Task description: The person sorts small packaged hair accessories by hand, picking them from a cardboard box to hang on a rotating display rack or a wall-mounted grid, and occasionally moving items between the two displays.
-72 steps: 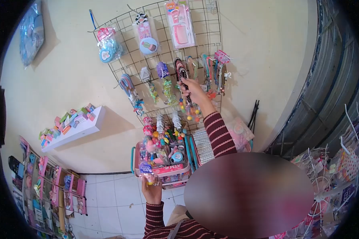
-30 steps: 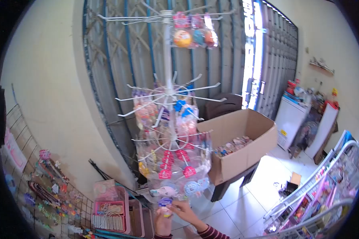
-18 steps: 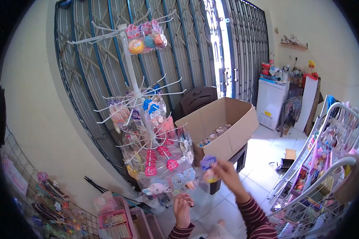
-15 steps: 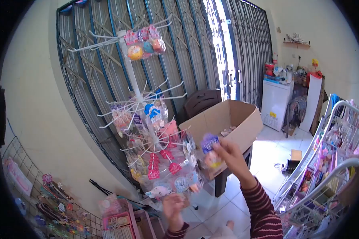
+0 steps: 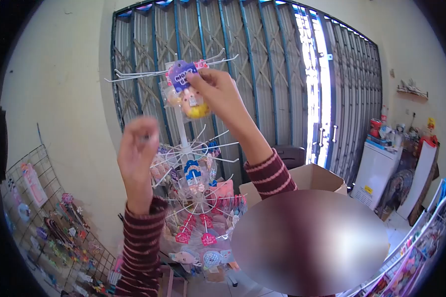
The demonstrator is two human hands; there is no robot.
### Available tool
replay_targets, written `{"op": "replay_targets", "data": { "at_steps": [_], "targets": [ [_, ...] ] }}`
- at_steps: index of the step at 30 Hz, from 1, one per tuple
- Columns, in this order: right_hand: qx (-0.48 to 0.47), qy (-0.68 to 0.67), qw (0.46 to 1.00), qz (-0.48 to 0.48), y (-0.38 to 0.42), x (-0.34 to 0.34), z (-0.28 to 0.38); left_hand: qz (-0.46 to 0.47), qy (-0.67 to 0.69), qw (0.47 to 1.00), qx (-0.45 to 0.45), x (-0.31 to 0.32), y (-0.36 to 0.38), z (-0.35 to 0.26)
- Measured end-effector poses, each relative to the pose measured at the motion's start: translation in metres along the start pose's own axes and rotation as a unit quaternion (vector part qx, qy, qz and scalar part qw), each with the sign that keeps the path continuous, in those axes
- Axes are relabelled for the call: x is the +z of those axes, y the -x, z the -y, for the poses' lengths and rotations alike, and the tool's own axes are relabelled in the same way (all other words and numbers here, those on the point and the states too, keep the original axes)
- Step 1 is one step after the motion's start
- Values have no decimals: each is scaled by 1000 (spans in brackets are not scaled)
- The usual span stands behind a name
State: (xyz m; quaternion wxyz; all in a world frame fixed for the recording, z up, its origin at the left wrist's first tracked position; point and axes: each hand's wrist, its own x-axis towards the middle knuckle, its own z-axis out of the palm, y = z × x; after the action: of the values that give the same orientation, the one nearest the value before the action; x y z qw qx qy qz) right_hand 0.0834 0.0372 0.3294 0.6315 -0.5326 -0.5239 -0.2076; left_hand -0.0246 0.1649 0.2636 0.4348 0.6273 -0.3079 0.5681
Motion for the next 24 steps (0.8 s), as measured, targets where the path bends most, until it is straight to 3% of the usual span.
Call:
{"op": "replay_targets", "data": {
  "at_steps": [5,10,14,17,20,22,23,24],
  "targets": [
    [-55,-67,996,-6,-28,3,-12,-24,-182,978,104,20,-66,14],
    [-43,-83,996,-5,-40,2,-18,-20,-317,930,184,24,-90,36],
    [-38,-30,999,2,-52,5,-41,-27,-335,928,162,29,-89,47],
    [-47,17,999,-2,-58,9,-54,-21,-415,897,153,27,-86,67],
    [16,98,995,-4,-57,12,-69,-54,-590,799,103,35,-79,83],
    [-56,102,993,-24,-53,7,-88,-84,-607,784,98,49,-72,82],
    [-43,103,993,-31,-40,-2,-91,-118,-625,766,92,55,-67,79],
    [-53,80,995,-29,-19,-16,-86,-119,-538,829,99,62,-58,67]
  ]
}}
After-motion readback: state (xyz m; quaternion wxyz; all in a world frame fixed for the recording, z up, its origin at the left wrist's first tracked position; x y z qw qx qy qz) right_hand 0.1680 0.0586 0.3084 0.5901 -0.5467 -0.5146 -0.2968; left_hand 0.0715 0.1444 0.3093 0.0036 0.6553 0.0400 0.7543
